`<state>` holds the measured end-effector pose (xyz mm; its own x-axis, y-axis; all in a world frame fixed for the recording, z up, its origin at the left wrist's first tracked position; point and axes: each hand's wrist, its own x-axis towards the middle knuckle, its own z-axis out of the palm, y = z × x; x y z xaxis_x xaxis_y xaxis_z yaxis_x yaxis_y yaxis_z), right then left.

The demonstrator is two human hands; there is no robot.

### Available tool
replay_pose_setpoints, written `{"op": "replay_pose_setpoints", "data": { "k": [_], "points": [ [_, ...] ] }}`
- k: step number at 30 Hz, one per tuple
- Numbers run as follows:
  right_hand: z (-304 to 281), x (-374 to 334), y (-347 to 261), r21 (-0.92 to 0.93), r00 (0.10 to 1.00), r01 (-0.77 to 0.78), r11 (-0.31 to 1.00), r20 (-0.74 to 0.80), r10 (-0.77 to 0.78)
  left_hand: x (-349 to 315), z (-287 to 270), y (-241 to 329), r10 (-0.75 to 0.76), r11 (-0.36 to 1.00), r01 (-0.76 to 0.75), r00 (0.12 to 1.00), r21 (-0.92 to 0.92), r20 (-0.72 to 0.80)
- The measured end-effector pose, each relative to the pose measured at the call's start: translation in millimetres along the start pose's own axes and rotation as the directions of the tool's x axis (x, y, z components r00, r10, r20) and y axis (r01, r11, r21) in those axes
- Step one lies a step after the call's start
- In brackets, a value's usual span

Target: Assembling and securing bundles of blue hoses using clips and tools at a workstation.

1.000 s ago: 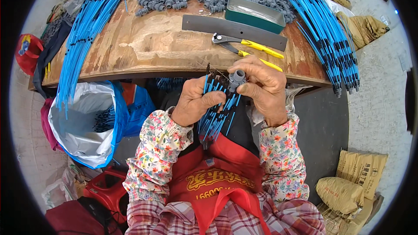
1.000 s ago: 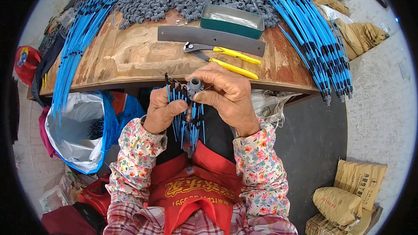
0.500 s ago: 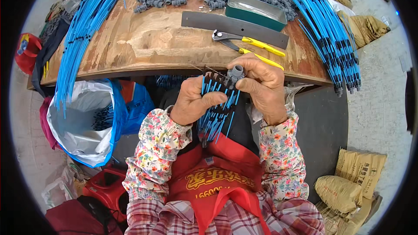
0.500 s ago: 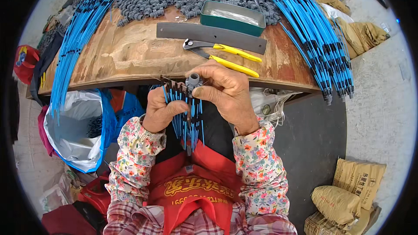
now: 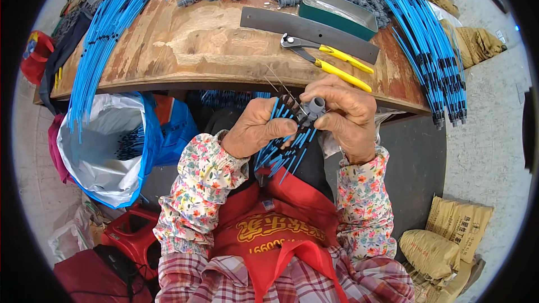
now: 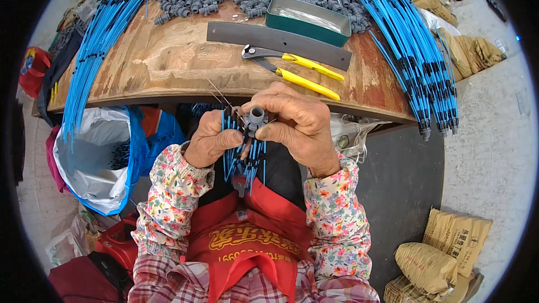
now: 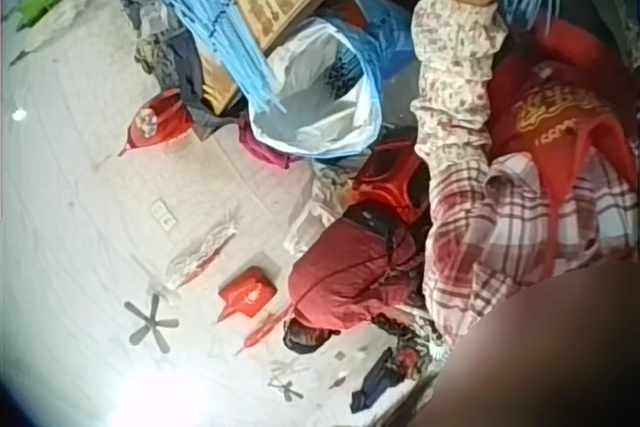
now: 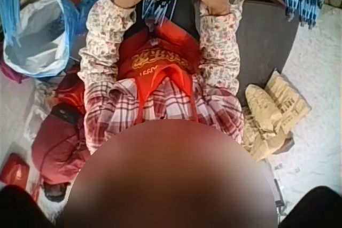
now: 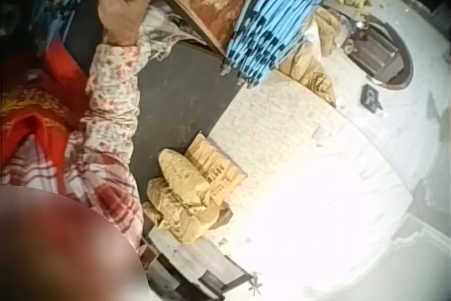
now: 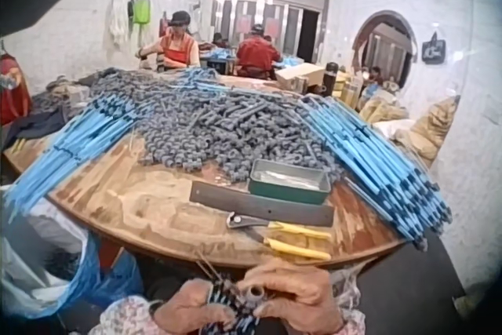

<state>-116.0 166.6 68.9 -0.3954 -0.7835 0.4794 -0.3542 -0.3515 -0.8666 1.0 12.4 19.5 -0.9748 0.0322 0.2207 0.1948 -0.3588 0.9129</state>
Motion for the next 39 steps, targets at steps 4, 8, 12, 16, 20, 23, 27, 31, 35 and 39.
{"op": "replay_pose_setpoints", "data": {
  "k": [4, 8, 12, 16, 20, 23, 27, 31, 35, 39],
  "points": [
    [1.2, 1.5, -3.7, -0.009, 1.000, 0.021, 1.000, 0.009, -0.021, -1.5, 0.8, -2.6, 0.050, 0.999, -0.050, 0.999, -0.002, -0.003],
    [2.9, 1.8, -0.8, -0.017, 0.999, 0.043, 0.999, 0.000, -0.043, -2.0, -1.4, -0.3, 0.040, 0.995, -0.041, 0.999, 0.091, 0.007],
    [6.0, 1.6, -3.2, 0.000, 0.999, 0.041, 0.999, -0.006, -0.041, 0.2, -0.1, -1.6, 0.048, 0.998, -0.047, 0.999, 0.051, -0.019],
    [4.1, 2.0, -4.6, -0.092, 0.999, 0.031, 0.995, -0.006, -0.031, 2.2, -0.2, 0.5, -0.008, 0.999, 0.008, 1.000, -0.036, -0.009],
    [0.9, -0.5, -5.5, -0.162, 0.999, 0.032, 0.986, -0.017, -0.035, 5.1, 1.0, -3.0, -0.056, 0.994, 0.053, 0.998, -0.100, -0.031],
    [-1.3, -3.0, -1.0, -0.135, 1.000, 0.019, 0.991, -0.022, -0.022, 6.9, 3.2, -6.3, -0.020, 0.996, 0.014, 0.997, -0.085, -0.071],
    [-3.2, -3.8, 6.8, -0.005, 0.998, 0.018, 1.000, -0.054, -0.019, 7.3, 4.1, -17.7, 0.150, 0.981, -0.159, 0.985, -0.112, -0.088],
    [-9.7, -5.0, 14.0, 0.089, 0.998, 0.016, 0.996, -0.063, -0.011, 6.3, 8.1, -22.3, 0.239, 0.961, -0.217, 0.964, 0.173, -0.116],
    [-11.5, -5.8, 15.4, 0.199, 0.997, -0.024, 0.980, -0.067, 0.038, 8.3, 15.4, -14.3, 0.412, 0.811, -0.309, 0.905, 0.496, -0.111],
    [-14.8, -3.2, 16.6, 0.248, 0.999, -0.019, 0.969, -0.045, 0.031, 8.6, 11.3, -1.1, 0.196, 0.926, -0.176, 0.980, 0.334, -0.026]
  ]
}}
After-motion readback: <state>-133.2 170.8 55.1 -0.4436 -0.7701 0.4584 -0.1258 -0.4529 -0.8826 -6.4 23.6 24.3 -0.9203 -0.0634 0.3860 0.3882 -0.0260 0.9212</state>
